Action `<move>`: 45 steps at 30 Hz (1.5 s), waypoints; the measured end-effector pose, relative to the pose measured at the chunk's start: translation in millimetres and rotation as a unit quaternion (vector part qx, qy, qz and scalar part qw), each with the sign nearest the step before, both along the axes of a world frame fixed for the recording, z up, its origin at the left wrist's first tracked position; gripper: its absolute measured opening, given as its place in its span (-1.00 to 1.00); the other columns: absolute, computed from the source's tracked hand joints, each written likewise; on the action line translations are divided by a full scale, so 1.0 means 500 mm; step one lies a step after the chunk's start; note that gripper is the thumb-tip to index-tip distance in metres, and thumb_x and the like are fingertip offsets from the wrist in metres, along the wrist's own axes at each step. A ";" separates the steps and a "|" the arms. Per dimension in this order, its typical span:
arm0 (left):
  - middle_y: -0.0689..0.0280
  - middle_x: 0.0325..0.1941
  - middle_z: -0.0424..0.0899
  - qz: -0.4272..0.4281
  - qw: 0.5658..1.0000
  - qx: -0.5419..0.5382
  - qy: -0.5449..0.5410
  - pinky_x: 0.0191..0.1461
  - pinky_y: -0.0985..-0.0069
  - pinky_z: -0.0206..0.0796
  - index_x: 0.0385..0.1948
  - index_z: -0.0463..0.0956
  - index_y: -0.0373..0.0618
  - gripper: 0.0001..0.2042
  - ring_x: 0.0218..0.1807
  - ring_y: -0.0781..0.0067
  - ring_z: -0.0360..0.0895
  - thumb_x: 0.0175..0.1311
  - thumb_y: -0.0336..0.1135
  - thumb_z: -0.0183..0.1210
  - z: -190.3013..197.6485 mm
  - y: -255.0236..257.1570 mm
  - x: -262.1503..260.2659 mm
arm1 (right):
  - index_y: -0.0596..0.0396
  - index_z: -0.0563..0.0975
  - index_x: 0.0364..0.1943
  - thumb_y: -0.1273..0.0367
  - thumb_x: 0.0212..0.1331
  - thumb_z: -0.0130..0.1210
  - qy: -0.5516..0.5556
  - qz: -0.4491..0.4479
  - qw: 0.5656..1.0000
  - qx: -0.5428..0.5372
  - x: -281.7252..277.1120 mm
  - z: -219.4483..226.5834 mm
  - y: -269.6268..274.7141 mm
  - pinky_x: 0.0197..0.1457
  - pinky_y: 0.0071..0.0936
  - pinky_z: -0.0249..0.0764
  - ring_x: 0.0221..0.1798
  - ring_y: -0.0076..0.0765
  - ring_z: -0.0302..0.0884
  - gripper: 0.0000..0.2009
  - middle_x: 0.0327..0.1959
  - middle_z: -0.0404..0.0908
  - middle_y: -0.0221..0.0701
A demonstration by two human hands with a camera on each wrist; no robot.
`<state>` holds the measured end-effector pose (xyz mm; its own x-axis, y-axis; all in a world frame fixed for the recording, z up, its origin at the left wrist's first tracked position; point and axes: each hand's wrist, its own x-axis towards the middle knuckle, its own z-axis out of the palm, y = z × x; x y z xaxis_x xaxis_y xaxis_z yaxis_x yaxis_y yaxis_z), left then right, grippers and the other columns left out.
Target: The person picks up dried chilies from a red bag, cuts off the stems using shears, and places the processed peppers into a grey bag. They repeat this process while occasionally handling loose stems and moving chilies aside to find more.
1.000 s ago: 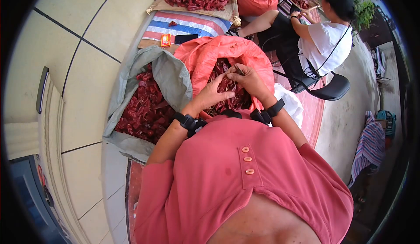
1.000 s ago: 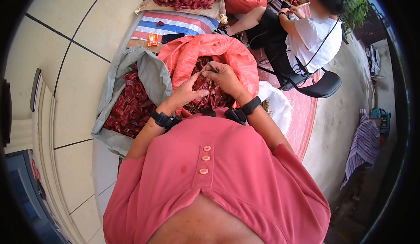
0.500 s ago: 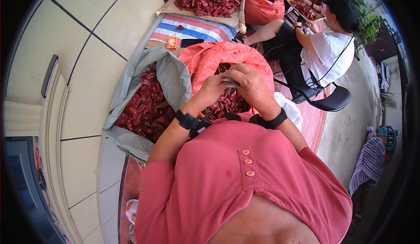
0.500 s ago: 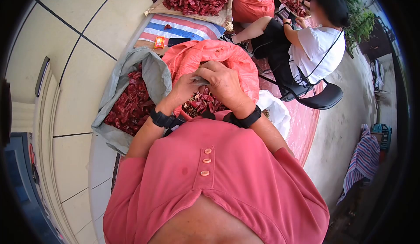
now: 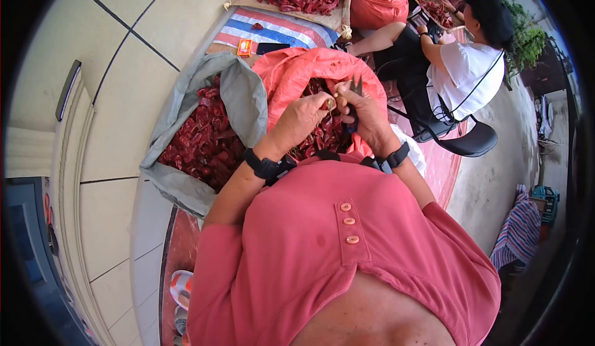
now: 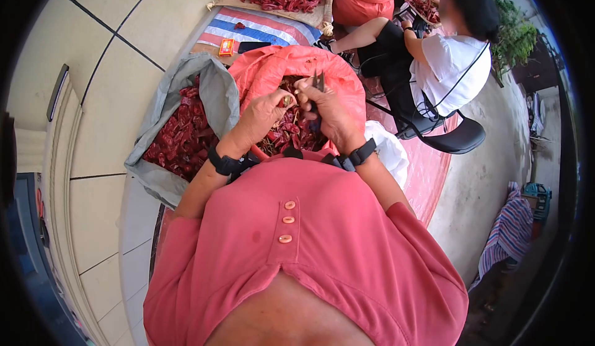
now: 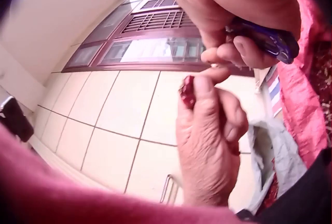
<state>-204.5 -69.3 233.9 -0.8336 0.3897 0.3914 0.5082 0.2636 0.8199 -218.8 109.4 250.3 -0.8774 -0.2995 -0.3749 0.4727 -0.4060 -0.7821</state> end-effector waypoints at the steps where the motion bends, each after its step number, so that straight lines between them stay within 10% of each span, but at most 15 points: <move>1: 0.11 -0.36 0.58 -0.003 0.999 -0.008 -0.043 -0.27 0.38 0.39 -0.23 0.40 -0.21 -0.85 -0.33 0.14 0.57 0.19 -0.52 0.11 0.010 -0.005 0.003 | 0.03 0.48 -0.25 0.25 0.32 0.05 0.021 -0.013 0.999 0.039 0.001 0.000 0.016 -0.64 -0.74 0.01 -0.64 -0.75 0.18 -0.84 -0.59 0.37 -0.63; 7: 0.14 -0.23 0.59 -0.019 0.988 0.074 -0.135 -0.13 0.47 0.39 -0.13 0.42 -0.20 -0.81 -0.21 0.29 0.58 0.25 -0.46 0.11 0.014 -0.021 0.018 | 0.10 0.55 -0.35 0.24 0.23 0.08 0.082 -0.088 0.920 0.374 0.048 -0.110 0.197 -0.60 -0.68 0.12 -0.63 -0.74 0.23 -0.79 -0.57 0.46 -0.61; 11: 0.12 0.04 0.50 -0.018 0.985 0.074 -0.156 0.06 0.47 0.34 0.08 0.36 -0.19 -0.63 0.01 0.30 0.51 0.24 -0.35 0.14 0.034 -0.038 0.028 | 0.24 0.53 -0.30 0.19 0.18 0.10 0.109 -0.032 0.756 0.645 0.135 -0.282 0.359 -0.34 -0.30 0.43 -0.45 -0.16 0.59 -0.68 -0.41 0.63 -0.09; 14: 0.28 0.15 0.43 -0.037 0.980 0.125 -0.151 0.19 0.55 0.20 0.25 0.23 -0.23 -0.45 0.05 0.57 0.38 0.20 -0.32 0.10 0.020 -0.059 0.017 | 0.22 0.52 -0.32 0.12 0.22 0.04 0.067 0.057 0.609 0.788 0.204 -0.371 0.451 -0.32 -0.31 0.42 -0.47 -0.28 0.58 -0.63 -0.50 0.58 -0.20; 17: 0.21 0.15 0.46 -0.049 0.968 0.165 -0.182 0.26 0.51 0.17 0.25 0.22 -0.24 -0.49 0.16 0.51 0.38 0.27 -0.29 0.09 0.048 -0.064 0.024 | 0.17 0.51 -0.24 0.01 0.27 -0.09 0.028 0.041 0.751 0.658 0.182 -0.427 0.499 -0.42 -0.40 0.40 -0.51 -0.36 0.51 -0.56 -0.45 0.57 -0.25; 20: 0.19 0.09 0.51 -0.066 0.956 0.179 -0.221 0.25 0.48 0.20 0.18 0.28 -0.22 -0.58 0.18 0.50 0.40 0.34 -0.28 0.08 0.058 -0.063 0.017 | 0.08 0.52 -0.25 0.01 0.35 -0.20 0.221 0.018 0.814 0.537 0.134 -0.149 0.316 -0.59 -0.64 0.14 -0.61 -0.64 0.21 -0.57 -0.55 0.41 -0.52; 23: 0.19 0.01 0.57 -0.056 0.960 0.177 -0.210 0.23 0.49 0.24 0.09 0.34 -0.21 -0.69 0.10 0.50 0.46 0.36 -0.35 0.07 0.042 -0.067 0.007 | 0.19 0.51 -0.11 0.24 0.34 -0.03 0.274 0.000 0.845 0.459 0.086 0.029 0.192 -0.32 -0.57 0.37 -0.39 -0.56 0.40 -0.72 -0.39 0.51 -0.44; 28: 0.28 -0.12 0.63 -0.033 0.952 0.210 -0.219 0.12 0.60 0.31 -0.04 0.43 -0.23 -0.78 -0.03 0.56 0.53 0.33 -0.43 0.10 0.075 -0.054 0.017 | 0.21 0.48 -0.06 0.24 0.25 0.09 0.432 0.111 0.782 0.434 0.075 0.198 0.055 -0.14 -0.37 0.44 -0.21 -0.22 0.55 -0.68 -0.28 0.57 -0.25; 31: 0.46 -0.39 0.56 0.024 0.969 0.186 -0.162 -0.28 0.73 0.30 -0.15 0.52 -0.19 -0.85 -0.33 0.76 0.43 0.28 -0.43 0.16 0.074 -0.054 0.017 | 0.18 0.48 -0.07 0.20 0.21 0.13 0.483 0.130 0.732 0.462 0.057 0.202 0.023 -0.19 -0.33 0.45 -0.25 -0.13 0.57 -0.65 -0.28 0.57 -0.21; 45: 0.44 -0.39 0.59 0.036 0.962 0.208 -0.175 -0.31 0.71 0.33 -0.16 0.51 -0.19 -0.85 -0.35 0.75 0.45 0.26 -0.48 0.16 0.081 -0.053 0.022 | 0.17 0.49 -0.09 0.18 0.18 0.14 0.511 0.138 0.682 0.505 0.044 0.195 -0.007 -0.26 -0.26 0.48 -0.24 -0.07 0.59 -0.63 -0.24 0.58 -0.19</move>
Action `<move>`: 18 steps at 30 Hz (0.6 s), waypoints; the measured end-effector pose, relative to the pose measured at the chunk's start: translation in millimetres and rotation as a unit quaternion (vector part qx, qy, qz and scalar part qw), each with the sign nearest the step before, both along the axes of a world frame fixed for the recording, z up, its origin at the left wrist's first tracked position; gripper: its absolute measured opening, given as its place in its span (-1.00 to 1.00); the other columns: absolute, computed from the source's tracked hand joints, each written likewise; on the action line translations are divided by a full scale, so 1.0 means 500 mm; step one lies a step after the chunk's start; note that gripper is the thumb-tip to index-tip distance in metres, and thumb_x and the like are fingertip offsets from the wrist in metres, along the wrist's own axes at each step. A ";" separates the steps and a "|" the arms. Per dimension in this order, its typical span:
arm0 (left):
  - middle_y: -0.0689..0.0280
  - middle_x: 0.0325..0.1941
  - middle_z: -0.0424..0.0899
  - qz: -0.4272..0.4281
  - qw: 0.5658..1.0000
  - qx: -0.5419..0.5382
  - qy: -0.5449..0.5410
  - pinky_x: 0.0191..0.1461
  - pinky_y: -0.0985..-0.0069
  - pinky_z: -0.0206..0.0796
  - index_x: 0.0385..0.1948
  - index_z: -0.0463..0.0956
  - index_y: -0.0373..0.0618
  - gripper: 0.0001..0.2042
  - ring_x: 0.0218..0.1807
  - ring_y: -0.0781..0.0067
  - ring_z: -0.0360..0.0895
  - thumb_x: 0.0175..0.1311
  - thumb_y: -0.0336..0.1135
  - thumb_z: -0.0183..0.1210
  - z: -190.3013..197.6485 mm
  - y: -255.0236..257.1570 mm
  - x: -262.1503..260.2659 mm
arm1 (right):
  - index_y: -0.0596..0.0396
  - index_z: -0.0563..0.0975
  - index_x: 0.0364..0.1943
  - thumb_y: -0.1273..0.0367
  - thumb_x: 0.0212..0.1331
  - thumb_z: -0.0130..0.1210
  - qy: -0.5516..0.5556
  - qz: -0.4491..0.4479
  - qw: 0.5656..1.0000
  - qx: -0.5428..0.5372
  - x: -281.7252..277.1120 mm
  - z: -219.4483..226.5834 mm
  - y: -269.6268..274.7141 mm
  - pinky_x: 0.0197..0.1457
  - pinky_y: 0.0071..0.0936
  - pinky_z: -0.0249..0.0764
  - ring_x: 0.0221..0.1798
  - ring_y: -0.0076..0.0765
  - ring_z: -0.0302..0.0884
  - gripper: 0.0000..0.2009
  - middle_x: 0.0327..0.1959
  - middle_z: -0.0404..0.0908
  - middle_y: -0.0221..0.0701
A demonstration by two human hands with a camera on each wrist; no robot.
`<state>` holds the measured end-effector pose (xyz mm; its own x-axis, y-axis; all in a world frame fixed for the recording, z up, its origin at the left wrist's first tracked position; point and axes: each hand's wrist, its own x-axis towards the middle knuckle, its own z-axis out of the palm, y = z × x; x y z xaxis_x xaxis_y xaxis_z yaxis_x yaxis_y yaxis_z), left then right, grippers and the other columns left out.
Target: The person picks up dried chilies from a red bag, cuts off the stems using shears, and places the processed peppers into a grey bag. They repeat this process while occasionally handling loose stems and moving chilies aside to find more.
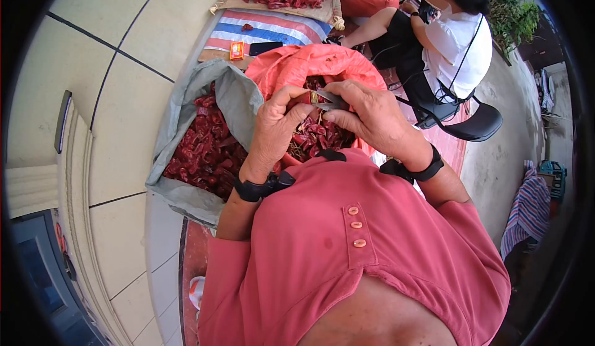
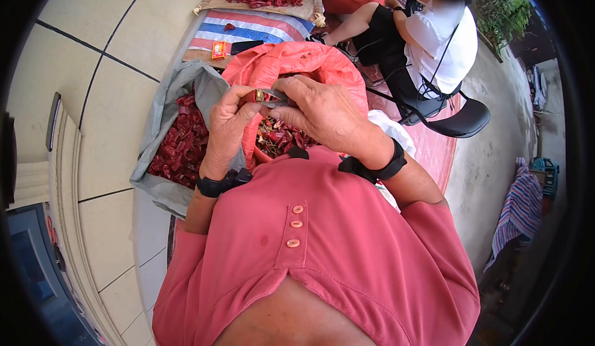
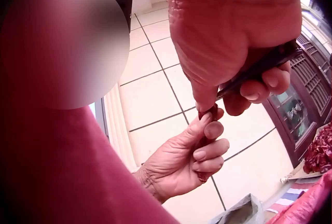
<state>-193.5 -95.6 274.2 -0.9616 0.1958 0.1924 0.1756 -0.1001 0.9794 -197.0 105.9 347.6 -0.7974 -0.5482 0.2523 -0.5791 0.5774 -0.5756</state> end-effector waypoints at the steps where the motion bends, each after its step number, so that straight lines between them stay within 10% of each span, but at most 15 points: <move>1: 0.44 -0.39 0.59 -0.001 1.000 0.001 -0.008 -0.32 0.71 0.33 -0.16 0.51 -0.19 -0.85 -0.36 0.74 0.45 0.26 -0.48 0.16 -0.001 0.000 -0.001 | 0.17 0.49 -0.08 0.18 0.18 0.14 -0.004 0.003 1.000 -0.002 -0.001 -0.001 0.001 -0.26 -0.26 0.48 -0.25 -0.07 0.59 -0.63 -0.24 0.58 -0.19; 18: 0.37 -0.34 0.64 -0.096 0.992 0.004 -0.087 -0.19 0.71 0.38 -0.19 0.51 -0.27 -0.88 -0.28 0.67 0.56 0.28 -0.50 0.11 0.011 -0.006 -0.003 | 0.02 0.49 0.01 0.17 0.09 0.20 0.053 0.035 0.992 0.112 -0.007 0.001 0.018 -0.35 -0.31 0.48 -0.36 -0.12 0.60 -0.59 -0.30 0.58 -0.31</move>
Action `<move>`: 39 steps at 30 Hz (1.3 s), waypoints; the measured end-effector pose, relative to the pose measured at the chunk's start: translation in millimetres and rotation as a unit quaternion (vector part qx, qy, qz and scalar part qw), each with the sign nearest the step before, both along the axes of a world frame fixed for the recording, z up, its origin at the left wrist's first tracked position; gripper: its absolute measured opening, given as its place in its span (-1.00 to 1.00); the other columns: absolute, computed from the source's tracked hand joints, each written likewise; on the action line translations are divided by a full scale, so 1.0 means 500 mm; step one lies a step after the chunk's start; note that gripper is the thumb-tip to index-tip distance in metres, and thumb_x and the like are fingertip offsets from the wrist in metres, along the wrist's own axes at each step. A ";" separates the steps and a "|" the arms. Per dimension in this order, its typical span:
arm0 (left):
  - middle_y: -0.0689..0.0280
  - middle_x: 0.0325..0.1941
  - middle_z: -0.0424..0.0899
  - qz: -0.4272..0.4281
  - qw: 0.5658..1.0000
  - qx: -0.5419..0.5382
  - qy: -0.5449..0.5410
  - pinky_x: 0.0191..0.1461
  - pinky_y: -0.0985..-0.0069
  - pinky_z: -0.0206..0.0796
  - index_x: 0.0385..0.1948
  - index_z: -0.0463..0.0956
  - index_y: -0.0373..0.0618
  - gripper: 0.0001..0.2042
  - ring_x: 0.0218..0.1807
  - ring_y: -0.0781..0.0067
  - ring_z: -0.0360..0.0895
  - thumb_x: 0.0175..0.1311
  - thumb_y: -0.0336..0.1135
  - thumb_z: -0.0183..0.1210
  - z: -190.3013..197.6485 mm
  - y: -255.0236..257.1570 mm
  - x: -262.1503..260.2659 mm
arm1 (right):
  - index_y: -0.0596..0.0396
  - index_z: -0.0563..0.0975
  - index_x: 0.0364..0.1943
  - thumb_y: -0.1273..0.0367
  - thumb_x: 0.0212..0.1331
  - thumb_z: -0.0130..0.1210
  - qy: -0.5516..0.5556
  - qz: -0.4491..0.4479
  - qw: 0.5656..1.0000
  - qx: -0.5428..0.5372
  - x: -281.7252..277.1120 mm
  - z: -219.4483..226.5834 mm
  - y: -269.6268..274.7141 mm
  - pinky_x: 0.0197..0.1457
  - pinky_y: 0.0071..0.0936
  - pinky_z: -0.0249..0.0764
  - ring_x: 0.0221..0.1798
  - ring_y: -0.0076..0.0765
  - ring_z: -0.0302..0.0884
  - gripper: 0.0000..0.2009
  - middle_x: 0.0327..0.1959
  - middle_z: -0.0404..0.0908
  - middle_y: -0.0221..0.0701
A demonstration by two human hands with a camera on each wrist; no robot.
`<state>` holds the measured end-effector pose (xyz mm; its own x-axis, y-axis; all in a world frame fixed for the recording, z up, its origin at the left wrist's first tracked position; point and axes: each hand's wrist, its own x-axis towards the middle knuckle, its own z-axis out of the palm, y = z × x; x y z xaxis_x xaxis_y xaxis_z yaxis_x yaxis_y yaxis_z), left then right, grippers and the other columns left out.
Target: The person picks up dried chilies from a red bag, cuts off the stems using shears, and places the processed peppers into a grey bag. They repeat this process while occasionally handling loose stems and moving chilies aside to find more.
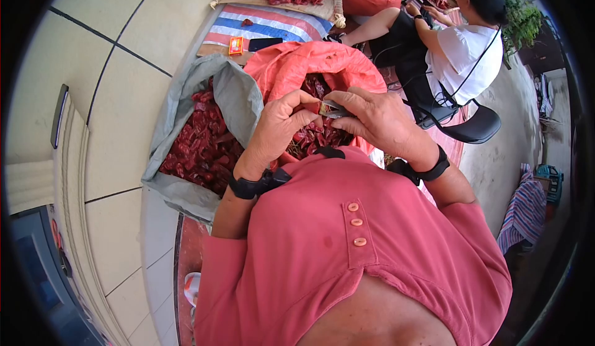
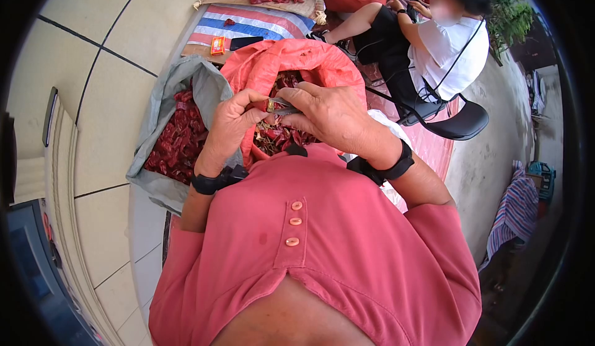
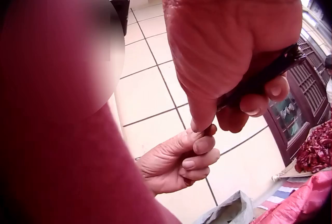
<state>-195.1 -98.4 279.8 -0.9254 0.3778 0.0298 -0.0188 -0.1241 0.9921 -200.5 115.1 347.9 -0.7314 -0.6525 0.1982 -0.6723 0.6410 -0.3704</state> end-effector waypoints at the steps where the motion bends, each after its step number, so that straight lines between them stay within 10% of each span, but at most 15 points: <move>1: 0.37 -0.35 0.64 -0.008 1.000 -0.002 -0.009 -0.18 0.71 0.38 -0.20 0.52 -0.26 -0.88 -0.27 0.67 0.56 0.28 -0.49 0.11 -0.003 -0.001 -0.002 | 0.03 0.50 -0.02 0.17 0.10 0.19 0.016 -0.006 1.000 0.015 0.001 -0.002 -0.001 -0.36 -0.31 0.48 -0.35 -0.14 0.60 -0.60 -0.29 0.59 -0.31; 9: 0.32 -0.40 0.66 0.021 0.997 -0.073 0.029 -0.20 0.69 0.38 -0.23 0.53 -0.27 -0.89 -0.31 0.65 0.57 0.29 -0.46 0.11 -0.005 0.006 -0.008 | 0.09 0.53 -0.12 0.18 0.14 0.16 0.003 -0.044 0.998 0.038 0.004 -0.023 -0.007 -0.36 -0.29 0.48 -0.33 -0.18 0.62 -0.67 -0.31 0.62 -0.31; 15: 0.35 -0.40 0.65 0.018 1.000 0.001 0.019 -0.19 0.68 0.37 -0.23 0.51 -0.27 -0.88 -0.31 0.65 0.56 0.33 -0.42 0.10 -0.002 0.014 -0.005 | 0.16 0.52 -0.13 0.25 0.27 0.06 -0.157 -0.010 0.969 -0.192 -0.013 -0.076 -0.003 -0.25 -0.36 0.46 -0.30 -0.24 0.60 -0.74 -0.32 0.61 -0.28; 25: 0.46 -0.48 0.58 0.005 0.995 0.103 -0.004 -0.40 0.78 0.15 -0.19 0.50 -0.12 -0.84 -0.48 0.82 0.31 0.37 -0.26 0.09 -0.025 0.032 -0.005 | 0.20 0.50 -0.16 0.22 0.35 0.01 -0.567 -0.058 0.722 -0.392 -0.003 -0.097 0.007 -0.27 -0.58 0.36 -0.36 -0.57 0.38 -0.72 -0.32 0.54 -0.53; 32: 0.46 -0.46 0.49 0.030 0.996 0.083 -0.014 -0.27 0.75 0.22 -0.20 0.44 -0.18 -0.87 -0.40 0.75 0.36 0.42 -0.32 0.01 -0.032 0.025 -0.006 | 0.20 0.47 -0.12 0.19 0.29 0.06 -0.218 -0.073 0.945 -0.234 -0.010 -0.096 -0.009 -0.22 -0.39 0.41 -0.31 -0.30 0.51 -0.68 -0.33 0.54 -0.29; 39: 0.48 -0.46 0.48 0.028 0.990 0.123 -0.067 -0.34 0.78 0.17 -0.17 0.46 -0.17 -0.87 -0.42 0.80 0.33 0.42 -0.33 0.00 -0.065 0.016 -0.006 | 0.18 0.49 -0.14 0.18 0.26 0.09 -0.281 -0.061 0.931 -0.226 -0.017 -0.087 -0.013 -0.17 -0.30 0.43 -0.20 -0.05 0.57 -0.68 -0.29 0.57 -0.16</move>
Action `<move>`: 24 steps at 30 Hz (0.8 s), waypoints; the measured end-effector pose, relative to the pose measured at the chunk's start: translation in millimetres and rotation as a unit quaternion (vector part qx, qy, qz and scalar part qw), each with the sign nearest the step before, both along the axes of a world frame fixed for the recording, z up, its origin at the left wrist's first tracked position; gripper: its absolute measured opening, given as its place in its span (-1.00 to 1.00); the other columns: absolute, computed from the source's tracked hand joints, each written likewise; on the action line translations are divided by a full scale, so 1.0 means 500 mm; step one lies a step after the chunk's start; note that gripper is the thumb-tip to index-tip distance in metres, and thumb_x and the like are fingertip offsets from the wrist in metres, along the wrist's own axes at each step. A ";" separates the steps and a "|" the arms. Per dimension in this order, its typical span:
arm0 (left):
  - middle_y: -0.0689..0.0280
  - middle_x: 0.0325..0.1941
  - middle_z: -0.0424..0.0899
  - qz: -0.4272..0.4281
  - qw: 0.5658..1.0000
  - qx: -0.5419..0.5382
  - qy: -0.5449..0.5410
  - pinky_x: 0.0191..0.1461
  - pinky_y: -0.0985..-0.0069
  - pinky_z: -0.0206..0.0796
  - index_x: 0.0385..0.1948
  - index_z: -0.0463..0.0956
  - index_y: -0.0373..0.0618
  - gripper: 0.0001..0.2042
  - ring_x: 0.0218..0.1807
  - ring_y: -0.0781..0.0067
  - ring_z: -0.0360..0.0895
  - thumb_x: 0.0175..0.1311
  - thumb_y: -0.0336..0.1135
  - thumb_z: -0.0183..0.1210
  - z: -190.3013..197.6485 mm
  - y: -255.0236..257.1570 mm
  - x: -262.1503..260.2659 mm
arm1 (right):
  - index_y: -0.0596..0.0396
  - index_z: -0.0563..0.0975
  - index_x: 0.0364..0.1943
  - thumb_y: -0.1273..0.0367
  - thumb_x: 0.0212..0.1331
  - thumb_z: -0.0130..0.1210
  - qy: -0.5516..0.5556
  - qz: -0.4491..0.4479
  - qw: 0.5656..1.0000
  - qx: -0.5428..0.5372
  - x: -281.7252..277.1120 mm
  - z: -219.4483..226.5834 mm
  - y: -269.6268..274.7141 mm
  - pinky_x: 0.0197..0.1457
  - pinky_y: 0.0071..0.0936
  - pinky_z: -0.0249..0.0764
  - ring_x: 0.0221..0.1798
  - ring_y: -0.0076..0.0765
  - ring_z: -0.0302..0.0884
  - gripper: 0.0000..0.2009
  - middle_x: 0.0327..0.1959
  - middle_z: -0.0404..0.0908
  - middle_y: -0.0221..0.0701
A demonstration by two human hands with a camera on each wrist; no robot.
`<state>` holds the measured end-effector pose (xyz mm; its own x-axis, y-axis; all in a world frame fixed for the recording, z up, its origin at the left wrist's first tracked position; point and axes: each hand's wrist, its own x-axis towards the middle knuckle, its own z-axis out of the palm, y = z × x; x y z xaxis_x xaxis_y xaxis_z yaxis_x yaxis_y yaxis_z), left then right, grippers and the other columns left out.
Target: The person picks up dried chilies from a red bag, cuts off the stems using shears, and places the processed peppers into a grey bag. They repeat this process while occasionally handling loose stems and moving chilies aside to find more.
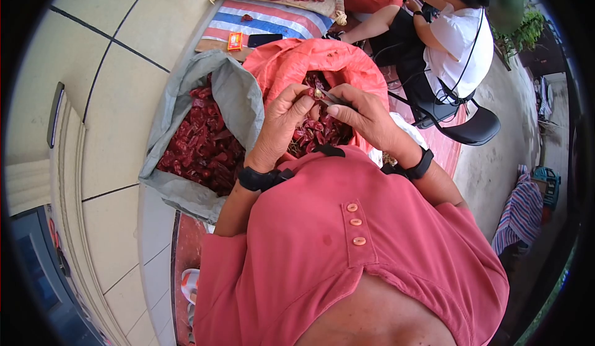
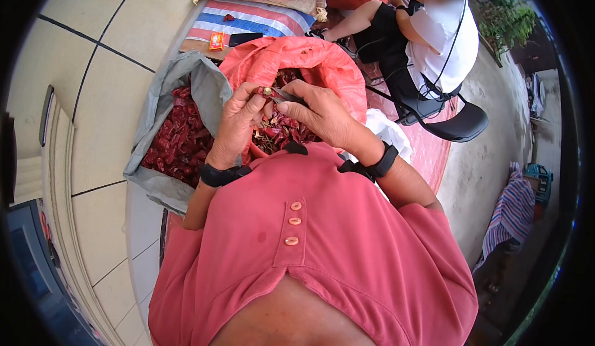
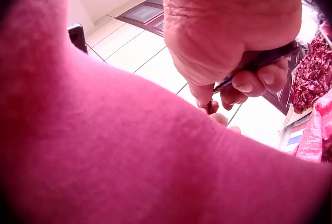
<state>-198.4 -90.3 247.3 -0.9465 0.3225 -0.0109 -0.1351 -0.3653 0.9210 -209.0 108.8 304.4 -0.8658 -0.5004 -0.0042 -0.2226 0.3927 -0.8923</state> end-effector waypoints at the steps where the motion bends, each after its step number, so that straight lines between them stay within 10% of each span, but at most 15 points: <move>1: 0.48 -0.46 0.49 0.002 1.000 0.000 -0.001 -0.34 0.78 0.19 -0.17 0.46 -0.17 -0.87 -0.42 0.79 0.34 0.42 -0.34 0.01 -0.002 0.000 -0.002 | 0.18 0.49 -0.14 0.18 0.26 0.09 -0.001 0.001 1.000 0.001 -0.001 -0.001 0.000 -0.17 -0.29 0.43 -0.19 -0.04 0.57 -0.68 -0.29 0.57 -0.15; 16: 0.43 -0.39 0.56 0.006 0.986 -0.094 0.135 -0.36 0.78 0.19 -0.09 0.48 -0.12 -0.82 -0.36 0.74 0.43 0.42 -0.29 0.02 -0.026 -0.005 -0.015 | 0.14 0.43 -0.13 0.16 0.27 0.04 0.099 0.048 0.990 0.089 -0.014 0.009 -0.005 -0.20 -0.20 0.44 -0.21 0.06 0.55 -0.69 -0.29 0.56 -0.14; 24: 0.46 -0.44 0.49 -0.029 0.999 0.014 0.023 -0.47 0.82 0.03 -0.14 0.45 -0.07 -0.86 -0.48 0.84 0.25 0.42 -0.27 0.00 -0.011 0.013 -0.017 | 0.12 0.40 -0.20 0.21 0.29 0.02 0.193 0.014 0.975 0.107 -0.017 -0.019 -0.011 -0.31 -0.18 0.41 -0.31 0.05 0.53 -0.75 -0.39 0.51 -0.17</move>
